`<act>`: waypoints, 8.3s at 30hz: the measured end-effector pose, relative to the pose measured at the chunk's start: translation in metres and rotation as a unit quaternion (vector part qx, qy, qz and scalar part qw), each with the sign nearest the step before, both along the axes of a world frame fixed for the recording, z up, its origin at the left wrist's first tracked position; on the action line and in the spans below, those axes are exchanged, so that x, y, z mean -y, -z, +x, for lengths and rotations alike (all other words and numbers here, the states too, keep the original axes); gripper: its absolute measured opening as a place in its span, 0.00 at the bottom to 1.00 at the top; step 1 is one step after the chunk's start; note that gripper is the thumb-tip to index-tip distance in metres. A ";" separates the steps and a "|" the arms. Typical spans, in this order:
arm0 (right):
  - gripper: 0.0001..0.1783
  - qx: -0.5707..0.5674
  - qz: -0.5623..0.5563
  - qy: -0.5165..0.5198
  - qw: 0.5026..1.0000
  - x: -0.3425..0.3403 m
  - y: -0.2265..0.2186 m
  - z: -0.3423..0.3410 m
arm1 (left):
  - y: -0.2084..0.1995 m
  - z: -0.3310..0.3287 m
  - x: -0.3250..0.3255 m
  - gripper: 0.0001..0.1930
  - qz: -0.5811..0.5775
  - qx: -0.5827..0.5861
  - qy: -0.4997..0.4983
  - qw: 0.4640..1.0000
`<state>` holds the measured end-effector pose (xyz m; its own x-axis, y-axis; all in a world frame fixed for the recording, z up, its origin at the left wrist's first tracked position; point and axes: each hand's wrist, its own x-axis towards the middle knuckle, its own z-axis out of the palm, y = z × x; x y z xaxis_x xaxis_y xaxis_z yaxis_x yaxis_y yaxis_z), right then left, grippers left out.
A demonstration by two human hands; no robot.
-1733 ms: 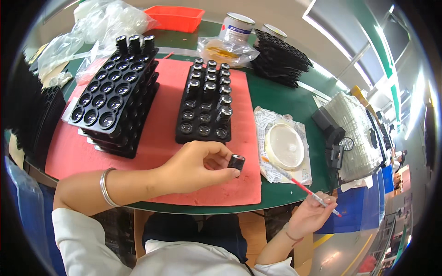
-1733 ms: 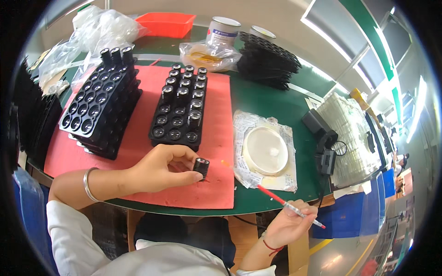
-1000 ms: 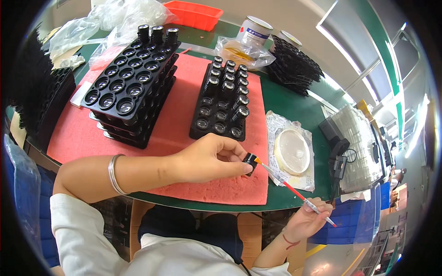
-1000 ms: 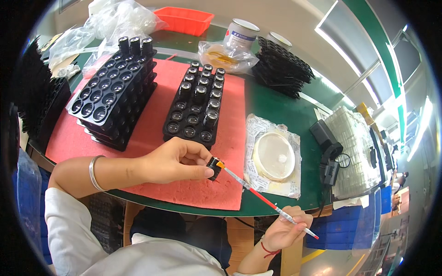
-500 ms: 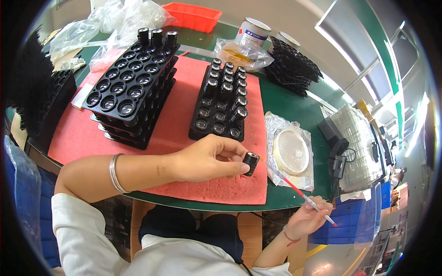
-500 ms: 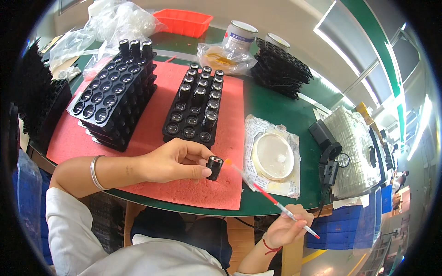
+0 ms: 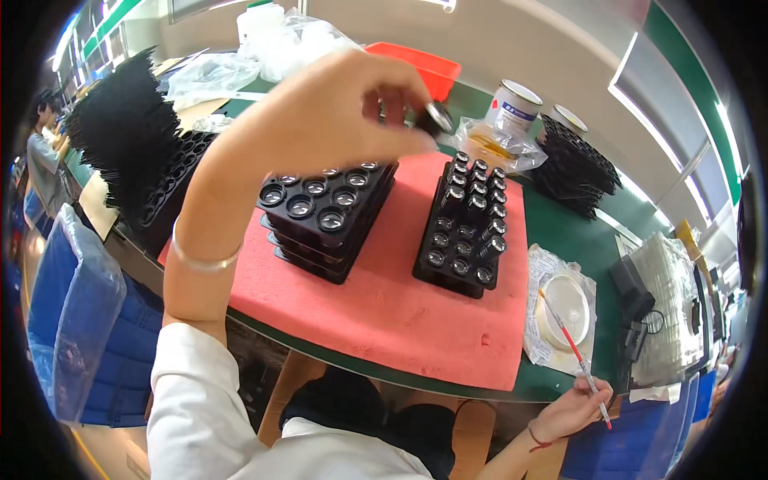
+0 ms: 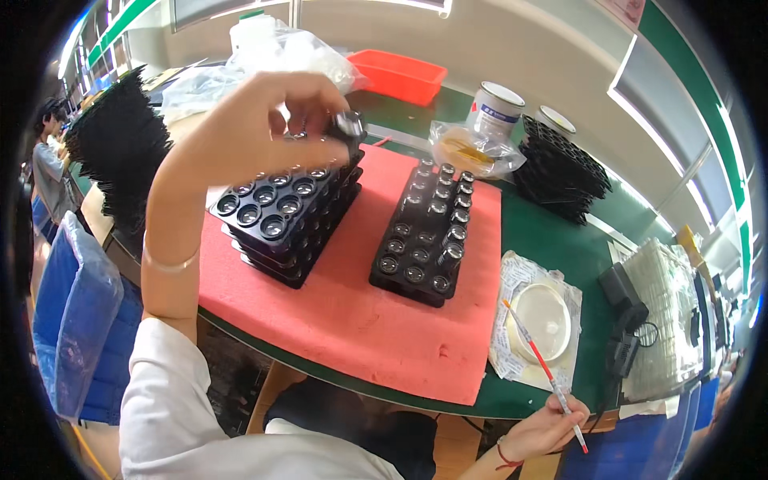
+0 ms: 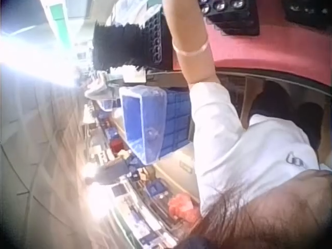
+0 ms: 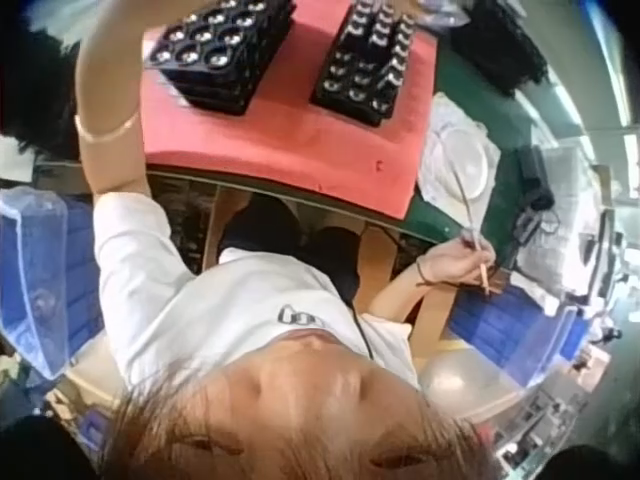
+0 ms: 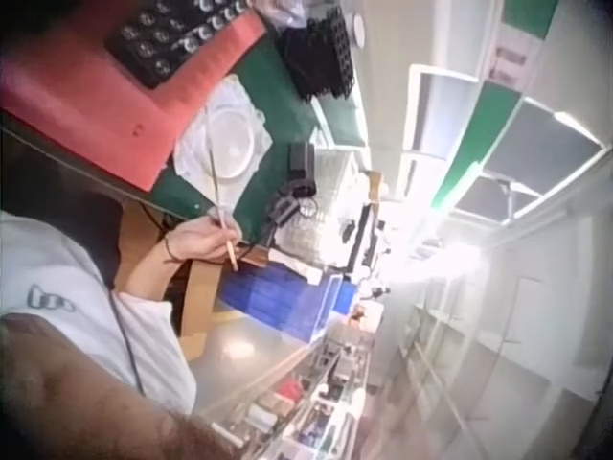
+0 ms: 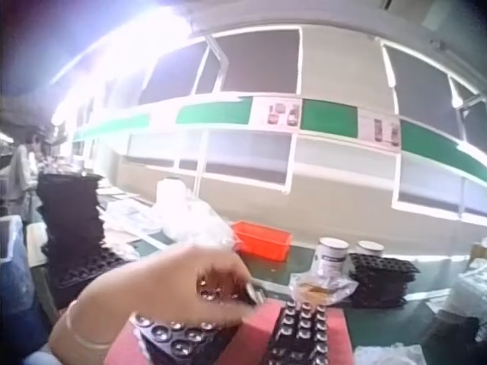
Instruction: Applying adhesive to small cylindrical components and organizing them into grid-style trays on an assembly line.
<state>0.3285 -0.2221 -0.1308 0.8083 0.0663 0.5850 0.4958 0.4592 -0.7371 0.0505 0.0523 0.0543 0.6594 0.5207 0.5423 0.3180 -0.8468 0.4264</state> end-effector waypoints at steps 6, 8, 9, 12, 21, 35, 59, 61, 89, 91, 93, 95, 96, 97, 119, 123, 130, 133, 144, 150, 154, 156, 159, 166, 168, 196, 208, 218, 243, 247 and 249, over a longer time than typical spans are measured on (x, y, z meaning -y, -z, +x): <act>0.16 0.007 -0.004 -0.009 1.000 -0.004 0.000 -0.003 | 0.027 -0.018 -0.080 0.21 -0.080 -0.059 -0.068 0.993; 0.16 0.010 -0.010 -0.008 1.000 -0.001 0.003 -0.001 | 0.037 -0.020 -0.094 0.21 -0.072 -0.062 -0.054 0.994; 0.16 0.013 -0.015 -0.007 1.000 -0.001 0.004 -0.001 | 0.040 -0.021 -0.098 0.21 -0.063 -0.063 -0.039 0.995; 0.16 0.009 -0.023 0.007 1.000 -0.002 0.003 -0.003 | 0.043 -0.020 -0.102 0.21 -0.071 -0.060 -0.039 0.995; 0.16 0.017 -0.038 0.005 0.999 0.001 0.005 -0.001 | 0.043 -0.011 -0.097 0.22 -0.060 -0.068 -0.063 0.994; 0.17 0.002 -0.029 0.012 0.999 -0.002 0.002 -0.005 | 0.040 -0.009 -0.089 0.17 -0.040 -0.087 -0.062 0.993; 0.15 0.028 -0.020 -0.004 0.999 0.002 0.009 0.002 | 0.114 0.075 0.069 0.28 0.132 -0.084 0.065 0.986; 0.15 0.020 -0.008 -0.004 1.000 0.003 0.009 0.002 | 0.120 0.082 0.068 0.29 0.128 -0.081 0.061 0.987; 0.14 0.273 -0.170 0.158 0.933 0.034 -0.018 0.012 | 0.137 0.078 0.095 0.19 -0.597 0.085 0.260 0.754; 0.14 0.275 -0.179 0.151 0.932 0.034 -0.019 0.011 | 0.140 0.080 0.093 0.21 -0.599 0.080 0.268 0.750; 0.15 0.277 -0.188 0.143 0.931 0.033 -0.018 0.010 | 0.141 0.080 0.092 0.21 -0.613 0.058 0.258 0.745; 0.16 0.238 -0.162 0.121 0.950 0.034 -0.016 0.009 | 0.140 0.080 0.094 0.20 -0.615 0.063 0.256 0.743; 0.16 0.239 -0.163 0.120 0.950 0.033 -0.016 0.007 | 0.139 0.080 0.094 0.20 -0.616 0.068 0.254 0.742; 0.17 0.205 -0.134 0.125 0.961 0.030 -0.016 0.007 | 0.139 0.080 0.094 0.20 -0.616 0.069 0.253 0.742; 0.17 0.032 0.042 -0.131 0.990 0.015 -0.017 -0.026 | 0.140 0.079 0.089 0.19 -0.603 0.039 0.262 0.752; 0.17 0.060 0.019 -0.150 0.987 0.020 -0.015 -0.021 | 0.141 0.079 0.090 0.19 -0.605 0.044 0.267 0.749; 0.17 0.083 0.003 -0.133 0.988 0.021 -0.013 -0.016 | 0.142 0.079 0.088 0.20 -0.616 0.038 0.295 0.729; 0.16 0.080 0.004 -0.127 0.989 0.020 -0.012 -0.016 | 0.144 0.080 0.088 0.19 -0.625 0.059 0.310 0.714; 0.17 0.016 -0.004 -0.052 0.999 0.001 0.003 0.002 | 0.079 0.053 0.083 0.18 -0.367 -0.006 0.318 0.874; 0.19 0.005 -0.010 0.008 1.000 0.006 0.004 0.006 | 0.011 0.014 0.048 0.18 -0.055 0.028 0.139 0.988; 0.18 0.005 -0.008 -0.020 1.000 0.001 0.004 0.004 | 0.005 -0.015 -0.019 0.18 0.027 0.005 -0.064 0.998; 0.17 -0.014 -0.003 -0.009 1.000 -0.004 0.001 -0.001 | 0.011 -0.028 -0.048 0.18 -0.007 -0.034 -0.105 0.994; 0.17 -0.009 -0.010 0.000 1.000 -0.003 0.002 -0.001 | 0.024 -0.025 -0.068 0.17 -0.023 -0.061 -0.133 0.989; 0.17 -0.009 -0.027 0.025 0.999 -0.003 0.001 -0.002 | 0.039 -0.022 -0.090 0.14 -0.033 -0.058 -0.127 0.990; 0.17 -0.010 -0.030 0.025 0.999 -0.003 0.001 -0.003 | 0.034 -0.021 -0.087 0.15 -0.049 -0.089 -0.139 0.985; 0.14 0.014 -0.002 0.021 1.000 -0.001 0.008 0.000 | 0.111 0.087 0.059 0.25 0.177 -0.037 0.016 0.983; 0.17 0.016 0.011 0.019 1.000 -0.002 0.001 -0.002 | 0.118 0.106 0.052 0.20 0.143 0.010 0.050 0.988; 0.16 0.230 -0.068 0.169 0.956 0.027 -0.011 0.012 | 0.125 0.085 0.098 0.18 -0.408 -0.005 0.245 0.880; 0.16 0.004 0.124 -0.091 0.988 0.020 -0.028 -0.023 | 0.131 0.091 0.091 0.17 -0.626 0.009 0.243 0.741; 0.15 0.041 0.102 -0.131 0.985 0.018 -0.026 -0.025 | 0.134 0.091 0.090 0.17 -0.625 0.016 0.254 0.738; 0.15 0.042 0.104 -0.143 0.983 0.018 -0.024 -0.025 | 0.134 0.091 0.090 0.17 -0.618 0.015 0.260 0.742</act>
